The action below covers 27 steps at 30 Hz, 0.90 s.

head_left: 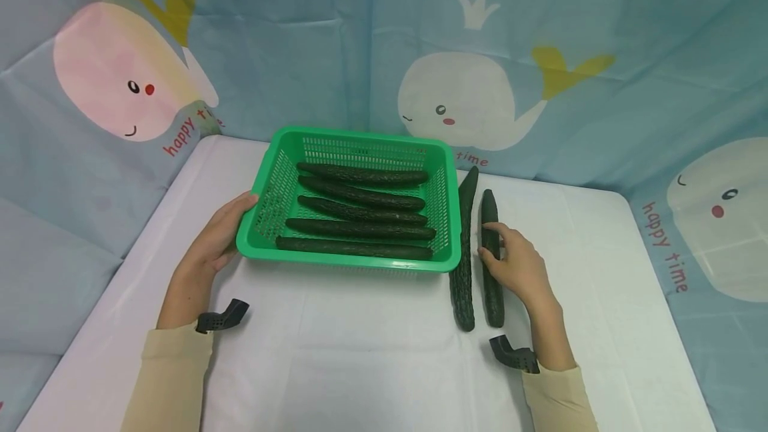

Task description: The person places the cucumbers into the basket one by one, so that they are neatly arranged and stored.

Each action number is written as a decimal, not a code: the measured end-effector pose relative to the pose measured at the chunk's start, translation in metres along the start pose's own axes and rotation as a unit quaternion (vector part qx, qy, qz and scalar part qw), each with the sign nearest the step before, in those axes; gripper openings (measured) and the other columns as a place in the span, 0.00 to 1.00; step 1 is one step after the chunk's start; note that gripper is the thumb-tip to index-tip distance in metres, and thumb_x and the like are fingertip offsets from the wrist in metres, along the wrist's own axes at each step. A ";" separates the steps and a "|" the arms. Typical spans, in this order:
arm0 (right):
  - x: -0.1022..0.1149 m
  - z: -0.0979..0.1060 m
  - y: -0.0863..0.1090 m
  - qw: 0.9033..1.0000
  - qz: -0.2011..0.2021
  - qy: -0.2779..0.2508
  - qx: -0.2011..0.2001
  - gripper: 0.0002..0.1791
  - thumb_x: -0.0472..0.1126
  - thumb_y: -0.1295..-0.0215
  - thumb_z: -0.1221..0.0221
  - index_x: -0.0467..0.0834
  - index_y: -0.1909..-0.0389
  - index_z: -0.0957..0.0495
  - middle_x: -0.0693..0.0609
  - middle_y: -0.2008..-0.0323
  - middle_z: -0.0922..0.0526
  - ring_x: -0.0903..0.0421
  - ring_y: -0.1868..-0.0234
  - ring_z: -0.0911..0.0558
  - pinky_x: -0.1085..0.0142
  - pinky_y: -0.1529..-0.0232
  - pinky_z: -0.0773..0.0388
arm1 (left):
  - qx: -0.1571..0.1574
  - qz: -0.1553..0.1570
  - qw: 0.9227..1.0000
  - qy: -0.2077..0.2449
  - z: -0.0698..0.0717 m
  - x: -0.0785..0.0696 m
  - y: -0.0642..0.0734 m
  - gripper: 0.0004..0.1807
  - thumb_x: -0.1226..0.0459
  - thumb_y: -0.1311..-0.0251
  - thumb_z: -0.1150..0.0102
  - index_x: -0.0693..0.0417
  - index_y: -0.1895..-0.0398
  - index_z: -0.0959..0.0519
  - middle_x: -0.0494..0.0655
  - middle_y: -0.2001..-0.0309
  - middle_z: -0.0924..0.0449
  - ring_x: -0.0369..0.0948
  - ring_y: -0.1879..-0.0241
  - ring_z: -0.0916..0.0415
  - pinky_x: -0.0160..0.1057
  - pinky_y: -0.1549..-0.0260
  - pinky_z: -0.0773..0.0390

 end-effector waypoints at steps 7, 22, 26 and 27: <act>0.002 0.003 0.000 0.999 -0.030 0.011 -0.023 0.35 0.40 0.30 0.42 0.33 0.23 0.34 0.26 0.37 0.20 0.29 0.43 0.16 0.34 0.50 0.15 | 0.005 -0.004 1.000 -0.003 0.000 -0.001 0.002 0.44 0.42 0.18 0.55 0.56 0.13 0.55 0.59 0.26 0.34 0.25 0.45 0.17 0.28 0.48 0.13; -0.004 0.004 0.001 0.992 -0.116 -0.034 0.034 0.39 0.55 0.26 0.37 0.26 0.32 0.27 0.27 0.47 0.14 0.35 0.51 0.12 0.44 0.54 0.12 | 0.008 -0.013 1.000 0.001 0.001 0.001 -0.001 0.43 0.43 0.18 0.55 0.57 0.13 0.53 0.36 0.39 0.25 0.27 0.44 0.17 0.28 0.48 0.13; -0.007 0.005 0.000 0.991 -0.124 -0.031 0.049 0.40 0.56 0.27 0.37 0.25 0.31 0.28 0.26 0.41 0.17 0.31 0.42 0.16 0.38 0.44 0.15 | 0.007 -0.010 1.000 0.002 0.002 0.001 -0.001 0.43 0.43 0.18 0.55 0.57 0.13 0.54 0.36 0.38 0.25 0.26 0.44 0.17 0.28 0.48 0.13; -0.008 0.005 -0.001 0.990 -0.124 -0.032 0.051 0.41 0.56 0.27 0.37 0.25 0.30 0.29 0.26 0.40 0.18 0.31 0.41 0.16 0.37 0.43 0.16 | 0.006 -0.008 1.000 0.005 0.002 0.001 -0.001 0.43 0.43 0.18 0.55 0.57 0.13 0.54 0.37 0.38 0.26 0.26 0.44 0.17 0.28 0.48 0.13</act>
Point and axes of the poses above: each hand's wrist, its own y-axis away from the middle knuckle, its own z-axis out of the back of the hand, x = y × z, the point moved 2 cm from there along -y, towards the middle knuckle
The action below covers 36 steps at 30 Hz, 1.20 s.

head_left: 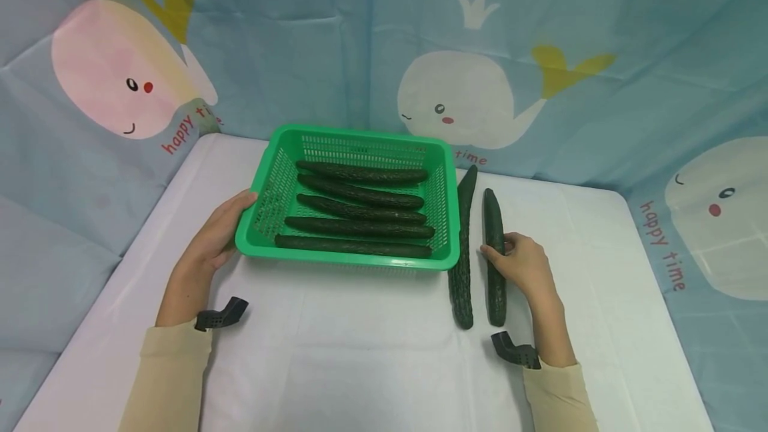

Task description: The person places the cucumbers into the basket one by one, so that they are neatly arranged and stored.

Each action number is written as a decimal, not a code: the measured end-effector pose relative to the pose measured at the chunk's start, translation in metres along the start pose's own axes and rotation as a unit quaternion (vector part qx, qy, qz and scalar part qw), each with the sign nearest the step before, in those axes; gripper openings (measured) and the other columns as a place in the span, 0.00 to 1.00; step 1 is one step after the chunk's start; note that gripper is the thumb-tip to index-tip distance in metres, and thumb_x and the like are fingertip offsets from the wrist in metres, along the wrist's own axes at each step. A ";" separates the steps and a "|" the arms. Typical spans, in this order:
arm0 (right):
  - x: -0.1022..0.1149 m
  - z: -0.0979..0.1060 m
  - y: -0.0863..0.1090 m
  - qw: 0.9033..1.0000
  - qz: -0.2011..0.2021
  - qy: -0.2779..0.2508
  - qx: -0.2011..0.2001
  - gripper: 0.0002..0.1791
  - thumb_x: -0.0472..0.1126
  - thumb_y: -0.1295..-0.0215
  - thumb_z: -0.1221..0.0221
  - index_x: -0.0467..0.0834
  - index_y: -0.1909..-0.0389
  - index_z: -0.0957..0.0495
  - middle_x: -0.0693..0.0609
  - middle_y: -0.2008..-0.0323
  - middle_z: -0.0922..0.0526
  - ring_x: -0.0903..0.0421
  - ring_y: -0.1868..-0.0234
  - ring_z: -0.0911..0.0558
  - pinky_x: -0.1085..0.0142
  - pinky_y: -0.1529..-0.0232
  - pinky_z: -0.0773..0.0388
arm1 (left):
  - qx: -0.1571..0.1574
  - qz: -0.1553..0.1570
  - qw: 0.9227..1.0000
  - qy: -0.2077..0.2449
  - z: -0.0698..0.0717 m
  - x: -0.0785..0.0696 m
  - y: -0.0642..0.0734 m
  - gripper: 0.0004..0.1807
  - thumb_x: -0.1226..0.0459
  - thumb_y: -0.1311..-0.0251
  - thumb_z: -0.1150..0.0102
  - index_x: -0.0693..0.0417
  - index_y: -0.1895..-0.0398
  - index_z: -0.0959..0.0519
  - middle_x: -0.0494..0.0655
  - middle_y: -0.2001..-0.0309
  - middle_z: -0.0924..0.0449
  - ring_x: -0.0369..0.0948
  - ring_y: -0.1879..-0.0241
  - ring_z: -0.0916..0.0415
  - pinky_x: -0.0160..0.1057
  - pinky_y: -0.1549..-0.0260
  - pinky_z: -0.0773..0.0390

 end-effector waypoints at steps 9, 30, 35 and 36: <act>-0.001 0.002 0.001 1.000 0.007 0.023 -0.020 0.40 0.49 0.29 0.36 0.27 0.26 0.34 0.27 0.41 0.17 0.32 0.47 0.14 0.38 0.48 0.14 | 0.002 0.009 1.000 -0.010 0.000 -0.002 0.002 0.44 0.42 0.18 0.56 0.55 0.13 0.55 0.46 0.31 0.30 0.25 0.44 0.17 0.27 0.47 0.14; -0.008 0.008 0.002 0.999 0.027 0.012 -0.044 0.33 0.48 0.29 0.36 0.27 0.35 0.24 0.27 0.43 0.16 0.31 0.49 0.12 0.41 0.56 0.13 | 0.011 -0.004 1.000 -0.007 0.000 -0.004 0.006 0.44 0.43 0.17 0.56 0.59 0.13 0.56 0.37 0.37 0.27 0.26 0.43 0.18 0.27 0.46 0.14; -0.011 0.012 0.002 0.998 0.043 -0.017 -0.049 0.32 0.47 0.28 0.37 0.28 0.33 0.25 0.28 0.41 0.16 0.31 0.46 0.13 0.43 0.57 0.11 | 0.007 -0.010 1.000 -0.006 -0.001 -0.003 0.005 0.44 0.43 0.17 0.55 0.59 0.13 0.55 0.37 0.36 0.27 0.26 0.43 0.18 0.28 0.45 0.14; -0.011 0.012 0.002 0.997 0.044 -0.022 -0.053 0.32 0.46 0.27 0.38 0.28 0.32 0.26 0.28 0.41 0.16 0.31 0.46 0.12 0.43 0.57 0.11 | 0.006 -0.011 1.000 -0.006 -0.001 -0.003 0.005 0.44 0.43 0.18 0.55 0.59 0.13 0.55 0.38 0.36 0.28 0.26 0.43 0.18 0.28 0.45 0.14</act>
Point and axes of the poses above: each hand's wrist, its own y-axis away from the middle knuckle, its own z-axis out of the back of the hand, x = y × z, the point moved 2 cm from there along -y, towards the middle knuckle
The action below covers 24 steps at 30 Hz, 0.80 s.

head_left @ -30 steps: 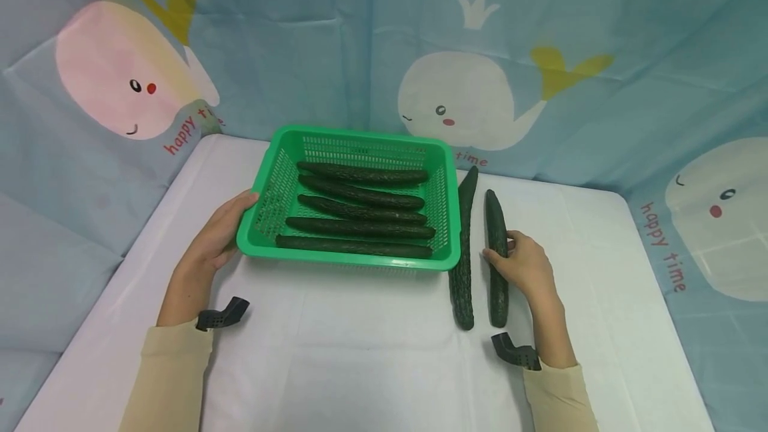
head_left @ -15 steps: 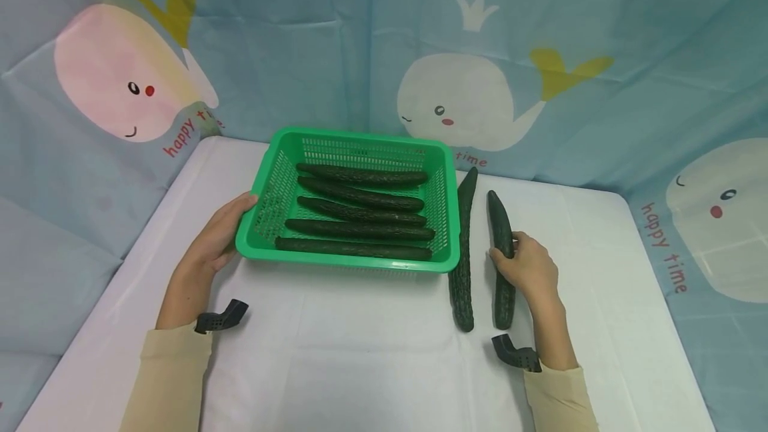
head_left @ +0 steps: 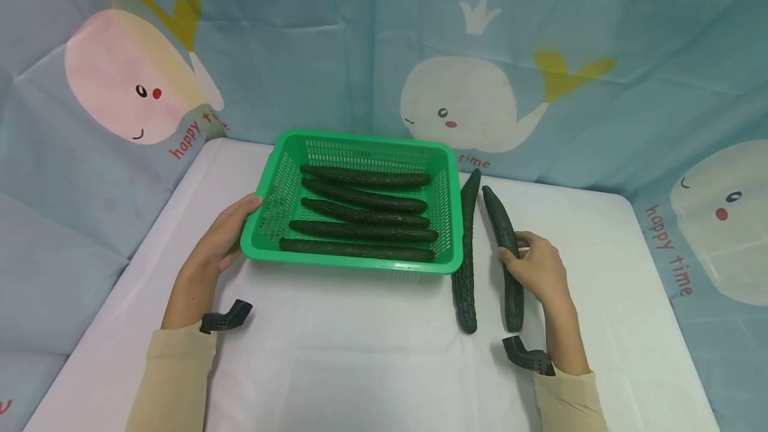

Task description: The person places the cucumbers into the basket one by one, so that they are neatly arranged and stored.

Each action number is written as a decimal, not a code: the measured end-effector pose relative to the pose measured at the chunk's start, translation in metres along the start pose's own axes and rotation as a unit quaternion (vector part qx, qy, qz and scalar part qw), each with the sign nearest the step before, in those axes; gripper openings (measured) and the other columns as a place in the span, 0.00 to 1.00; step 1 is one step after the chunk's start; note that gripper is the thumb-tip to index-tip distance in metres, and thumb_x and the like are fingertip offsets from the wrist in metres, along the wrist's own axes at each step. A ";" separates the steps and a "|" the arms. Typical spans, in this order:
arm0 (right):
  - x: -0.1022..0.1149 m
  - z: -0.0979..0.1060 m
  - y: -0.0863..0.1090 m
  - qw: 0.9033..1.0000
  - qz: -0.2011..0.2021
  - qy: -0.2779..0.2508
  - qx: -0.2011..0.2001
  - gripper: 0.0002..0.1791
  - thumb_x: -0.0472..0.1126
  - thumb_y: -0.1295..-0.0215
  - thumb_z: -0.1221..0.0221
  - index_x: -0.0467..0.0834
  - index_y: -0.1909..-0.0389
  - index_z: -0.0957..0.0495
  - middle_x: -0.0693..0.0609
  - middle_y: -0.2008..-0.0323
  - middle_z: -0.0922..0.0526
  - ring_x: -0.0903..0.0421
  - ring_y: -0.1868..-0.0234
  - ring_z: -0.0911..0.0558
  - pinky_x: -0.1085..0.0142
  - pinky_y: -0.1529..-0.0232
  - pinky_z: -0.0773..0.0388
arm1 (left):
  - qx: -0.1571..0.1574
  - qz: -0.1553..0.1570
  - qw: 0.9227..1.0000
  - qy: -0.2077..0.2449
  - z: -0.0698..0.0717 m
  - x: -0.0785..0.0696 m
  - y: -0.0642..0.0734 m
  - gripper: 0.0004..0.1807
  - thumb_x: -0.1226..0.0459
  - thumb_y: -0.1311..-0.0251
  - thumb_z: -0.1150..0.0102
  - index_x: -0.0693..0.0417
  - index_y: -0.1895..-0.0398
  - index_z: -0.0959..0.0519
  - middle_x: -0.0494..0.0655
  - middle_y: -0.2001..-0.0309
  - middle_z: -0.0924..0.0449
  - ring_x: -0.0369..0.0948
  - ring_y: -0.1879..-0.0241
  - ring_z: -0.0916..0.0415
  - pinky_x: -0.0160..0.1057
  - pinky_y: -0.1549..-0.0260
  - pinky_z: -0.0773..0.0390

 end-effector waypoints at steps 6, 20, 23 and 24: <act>-0.001 0.005 0.000 0.999 0.007 -0.027 -0.026 0.31 0.45 0.26 0.38 0.29 0.30 0.27 0.28 0.41 0.16 0.31 0.44 0.14 0.40 0.52 0.12 | 0.000 0.002 1.000 0.000 0.000 -0.001 0.000 0.44 0.43 0.18 0.55 0.58 0.13 0.55 0.39 0.35 0.28 0.25 0.42 0.18 0.27 0.45 0.15; 0.021 0.026 0.012 0.989 0.087 -0.094 -0.074 0.30 0.40 0.29 0.31 0.36 0.29 0.26 0.33 0.42 0.16 0.35 0.41 0.15 0.38 0.47 0.13 | -0.003 0.003 1.000 0.006 0.000 0.005 -0.002 0.44 0.43 0.18 0.55 0.58 0.13 0.54 0.38 0.36 0.28 0.25 0.43 0.18 0.27 0.46 0.14; 0.033 0.029 0.011 0.984 0.121 -0.101 -0.081 0.29 0.37 0.31 0.29 0.37 0.31 0.24 0.34 0.43 0.15 0.36 0.42 0.14 0.40 0.48 0.11 | -0.003 0.003 1.000 0.003 0.000 0.004 -0.002 0.43 0.43 0.18 0.54 0.57 0.13 0.54 0.40 0.33 0.29 0.25 0.42 0.18 0.28 0.45 0.15; 0.037 0.030 0.011 0.983 0.131 -0.103 -0.084 0.29 0.37 0.32 0.29 0.37 0.31 0.24 0.34 0.44 0.15 0.37 0.43 0.14 0.42 0.48 0.11 | -0.003 0.004 1.000 0.003 0.000 0.004 -0.002 0.44 0.43 0.18 0.54 0.56 0.13 0.54 0.40 0.33 0.29 0.25 0.42 0.18 0.28 0.45 0.15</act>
Point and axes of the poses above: each hand's wrist, its own y-axis away from the middle knuckle, its own z-axis out of the back of the hand, x = y × z, the point moved 2 cm from there along -y, towards the middle knuckle
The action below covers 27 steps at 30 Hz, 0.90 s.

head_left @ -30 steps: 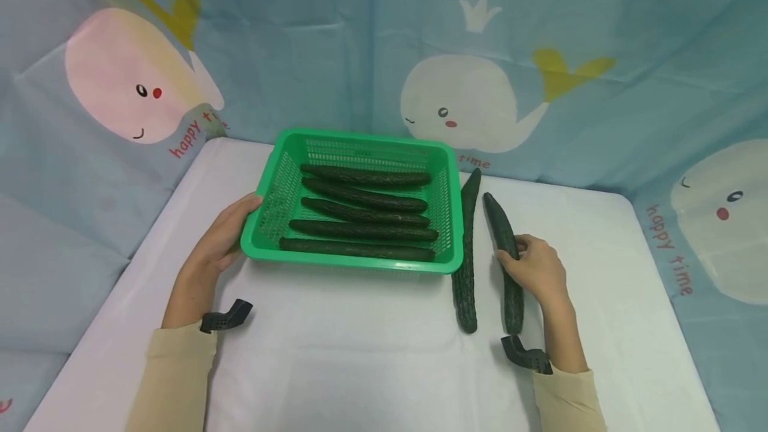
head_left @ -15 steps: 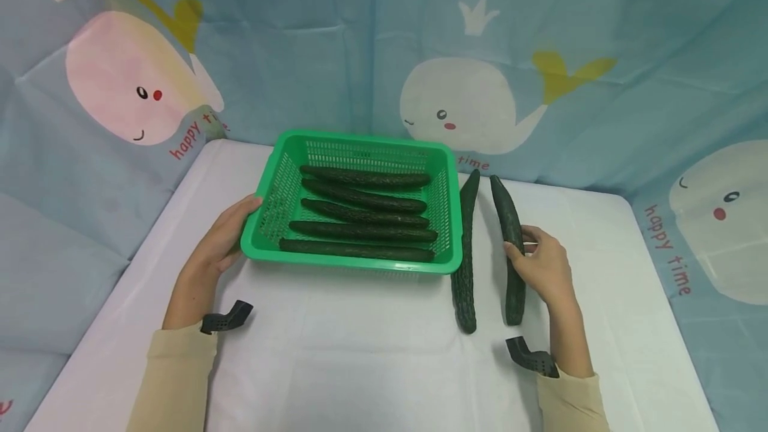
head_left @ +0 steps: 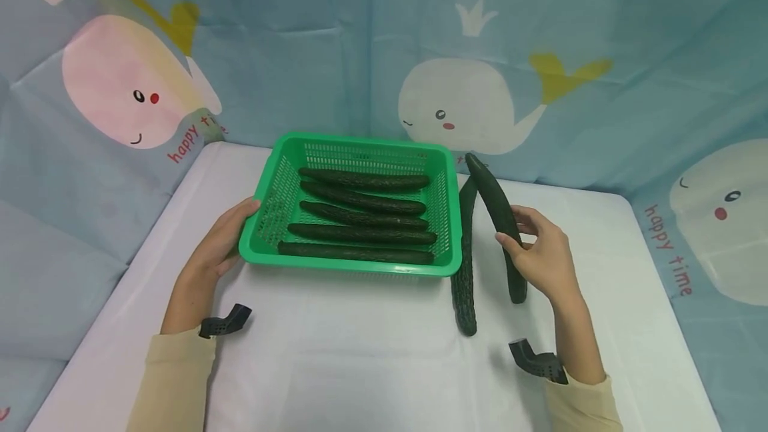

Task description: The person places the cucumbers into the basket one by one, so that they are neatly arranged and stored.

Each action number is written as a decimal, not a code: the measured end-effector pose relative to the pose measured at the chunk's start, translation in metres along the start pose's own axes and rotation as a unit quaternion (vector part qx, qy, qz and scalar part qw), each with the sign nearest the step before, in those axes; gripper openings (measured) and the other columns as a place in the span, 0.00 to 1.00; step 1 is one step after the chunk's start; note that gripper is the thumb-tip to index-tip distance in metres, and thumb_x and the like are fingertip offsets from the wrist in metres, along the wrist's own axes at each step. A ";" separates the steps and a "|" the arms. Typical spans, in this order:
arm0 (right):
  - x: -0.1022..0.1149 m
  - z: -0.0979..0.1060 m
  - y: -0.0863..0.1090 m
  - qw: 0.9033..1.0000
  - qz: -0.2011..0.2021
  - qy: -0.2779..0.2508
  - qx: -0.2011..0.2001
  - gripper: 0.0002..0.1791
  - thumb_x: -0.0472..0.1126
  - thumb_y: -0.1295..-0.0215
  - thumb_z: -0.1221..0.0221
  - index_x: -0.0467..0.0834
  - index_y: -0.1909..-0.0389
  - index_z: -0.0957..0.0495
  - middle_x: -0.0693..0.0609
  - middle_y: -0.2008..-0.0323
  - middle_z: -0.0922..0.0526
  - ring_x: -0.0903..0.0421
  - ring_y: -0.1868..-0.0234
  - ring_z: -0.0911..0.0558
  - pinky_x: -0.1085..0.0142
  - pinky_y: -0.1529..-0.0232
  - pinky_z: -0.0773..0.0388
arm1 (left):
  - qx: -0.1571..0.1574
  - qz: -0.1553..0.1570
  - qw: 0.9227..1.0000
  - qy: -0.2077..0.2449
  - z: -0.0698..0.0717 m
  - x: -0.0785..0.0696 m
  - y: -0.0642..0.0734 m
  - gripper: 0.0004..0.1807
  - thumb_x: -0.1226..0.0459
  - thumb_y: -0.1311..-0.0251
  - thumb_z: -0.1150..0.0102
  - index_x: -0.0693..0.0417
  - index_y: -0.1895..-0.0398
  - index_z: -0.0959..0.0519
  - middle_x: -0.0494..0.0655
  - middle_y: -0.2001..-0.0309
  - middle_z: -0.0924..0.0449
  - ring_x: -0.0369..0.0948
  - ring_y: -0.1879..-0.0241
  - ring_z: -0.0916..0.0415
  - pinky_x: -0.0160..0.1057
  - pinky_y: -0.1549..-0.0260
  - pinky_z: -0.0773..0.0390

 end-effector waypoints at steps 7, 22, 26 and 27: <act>0.027 -0.002 -0.011 0.998 0.063 -0.015 -0.013 0.28 0.34 0.35 0.27 0.40 0.34 0.21 0.39 0.46 0.12 0.42 0.45 0.13 0.60 0.54 0.08 | -0.002 0.001 1.000 -0.006 0.003 0.000 0.000 0.43 0.43 0.18 0.55 0.57 0.13 0.52 0.35 0.39 0.24 0.27 0.44 0.17 0.29 0.47 0.13; 0.093 -0.014 -0.034 0.988 0.152 -0.033 0.014 0.28 0.32 0.35 0.28 0.42 0.33 0.20 0.42 0.47 0.13 0.45 0.48 0.12 0.44 0.50 0.10 | -0.020 0.003 0.999 -0.025 0.002 0.000 0.002 0.43 0.43 0.18 0.55 0.58 0.14 0.52 0.37 0.38 0.23 0.25 0.46 0.16 0.28 0.47 0.14; 0.111 -0.016 -0.040 0.985 0.173 0.000 0.021 0.27 0.35 0.34 0.28 0.43 0.34 0.19 0.46 0.46 0.13 0.48 0.50 0.12 0.50 0.52 0.11 | -0.013 0.004 1.000 -0.016 0.002 -0.001 0.000 0.42 0.44 0.17 0.56 0.59 0.14 0.51 0.34 0.42 0.21 0.28 0.47 0.15 0.30 0.48 0.12; 0.116 -0.017 -0.042 0.984 0.179 0.006 0.023 0.27 0.36 0.34 0.28 0.44 0.33 0.19 0.46 0.46 0.12 0.48 0.51 0.13 0.51 0.54 0.12 | -0.014 0.003 1.000 -0.015 0.002 -0.002 0.000 0.42 0.44 0.17 0.56 0.58 0.14 0.51 0.34 0.42 0.21 0.28 0.47 0.15 0.30 0.48 0.12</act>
Point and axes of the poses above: each hand's wrist, its own y-axis away from the middle knuckle, its own z-axis out of the back of the hand, x = y × z, the point moved 2 cm from there along -y, towards the middle knuckle
